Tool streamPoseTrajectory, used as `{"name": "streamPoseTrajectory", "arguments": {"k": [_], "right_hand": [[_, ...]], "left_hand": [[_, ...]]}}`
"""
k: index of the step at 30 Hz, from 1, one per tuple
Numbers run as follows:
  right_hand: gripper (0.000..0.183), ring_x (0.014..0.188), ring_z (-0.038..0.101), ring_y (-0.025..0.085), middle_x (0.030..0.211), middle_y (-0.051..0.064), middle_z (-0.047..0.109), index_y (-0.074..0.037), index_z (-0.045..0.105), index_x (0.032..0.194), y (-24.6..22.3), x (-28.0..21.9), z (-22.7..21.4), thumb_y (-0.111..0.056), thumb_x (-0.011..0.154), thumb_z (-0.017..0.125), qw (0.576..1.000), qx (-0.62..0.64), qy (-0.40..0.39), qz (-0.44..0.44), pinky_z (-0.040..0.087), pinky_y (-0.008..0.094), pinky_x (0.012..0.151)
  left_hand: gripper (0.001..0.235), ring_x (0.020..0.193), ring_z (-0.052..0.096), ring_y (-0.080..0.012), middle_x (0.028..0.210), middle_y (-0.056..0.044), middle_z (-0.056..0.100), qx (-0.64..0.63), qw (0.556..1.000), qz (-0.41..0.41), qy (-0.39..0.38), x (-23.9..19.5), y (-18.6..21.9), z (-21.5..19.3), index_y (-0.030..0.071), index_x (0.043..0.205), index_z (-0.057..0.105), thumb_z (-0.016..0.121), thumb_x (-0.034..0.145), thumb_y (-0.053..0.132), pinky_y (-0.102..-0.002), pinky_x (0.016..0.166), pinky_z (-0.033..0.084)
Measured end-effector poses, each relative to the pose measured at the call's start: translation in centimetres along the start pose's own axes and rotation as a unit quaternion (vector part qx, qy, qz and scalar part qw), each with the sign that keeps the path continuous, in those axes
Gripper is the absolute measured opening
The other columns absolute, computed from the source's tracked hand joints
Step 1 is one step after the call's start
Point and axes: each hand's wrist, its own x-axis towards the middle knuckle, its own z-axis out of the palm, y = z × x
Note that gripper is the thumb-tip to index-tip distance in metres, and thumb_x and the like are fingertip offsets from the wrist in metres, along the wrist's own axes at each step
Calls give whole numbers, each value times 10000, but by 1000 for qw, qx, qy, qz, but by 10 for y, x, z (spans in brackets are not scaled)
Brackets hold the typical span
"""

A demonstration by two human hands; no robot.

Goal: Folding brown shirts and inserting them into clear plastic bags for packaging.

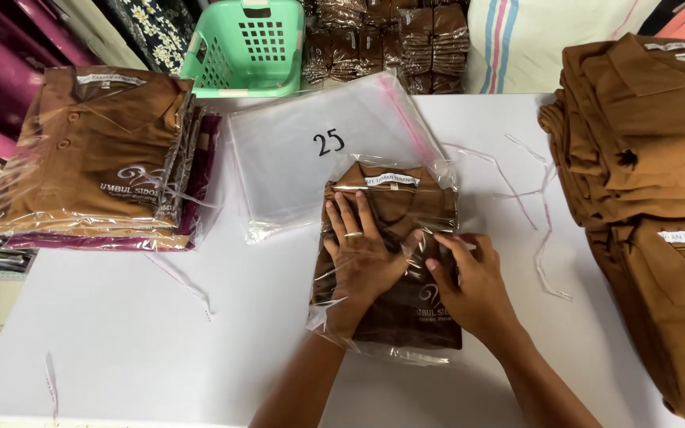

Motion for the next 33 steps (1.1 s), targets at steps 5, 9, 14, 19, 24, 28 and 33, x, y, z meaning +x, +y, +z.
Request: {"name": "streamPoseTrajectory", "arguments": {"k": [5,9,14,19,24,28,33], "right_hand": [[420,1125,623,454,1284,145,516,-171,674,1400,3,-4,9,-328,1011,676,999,-30,-17,-4,545,514,949],[412,1088,652,433,1316,151,504,-160,666,1393,14,-3,14,-281,1000,689,999,-27,-26,-4,568,519,926],[523,1223,595,339,1398,159,396,-104,578,1465,34,3,18,-298,985,648,997,23,-79,4,467,464,1122],[655,1418,510,342,1466,187,517,-218,565,1497,25,26,-7,-349,885,761,982,81,-113,125,389,473,1174],[746,1103,676,223,1184,73,729,-187,453,1576,-8,61,-30,-487,922,647,929,75,-179,314,474,365,977],[638,677,420,129,650,-18,359,-187,559,1480,29,79,-7,-193,886,792,909,204,-133,339,368,266,722],[699,762,599,211,877,119,655,-227,456,1494,-21,91,-33,4,856,624,860,336,-116,365,496,346,594]], "left_hand": [[1205,1540,126,-636,1667,-440,112,8,999,31,2,-5,-4,2,72,1699,65,501,872,832,-681,1112,304],[795,1359,514,-578,1505,-421,460,124,946,192,231,-34,-17,14,-61,1504,498,442,1031,575,-550,1009,501],[1070,1574,162,-523,1714,-320,130,93,959,266,11,-114,-45,-14,3,1650,235,741,887,558,-592,1251,226],[779,1563,139,-542,1673,-397,169,-40,915,335,-222,-130,-59,-77,-118,1570,353,590,1079,439,-600,1203,228],[294,695,706,-99,923,-23,759,-377,885,90,-257,-63,-67,-130,97,970,700,441,949,-40,-247,710,567],[214,897,701,-331,965,-122,709,-162,955,248,26,-39,-13,-111,90,1051,715,624,1003,278,-448,813,520],[839,763,661,-362,964,-156,636,91,978,182,53,-71,72,-52,21,1070,704,628,818,818,-471,620,541]]}}
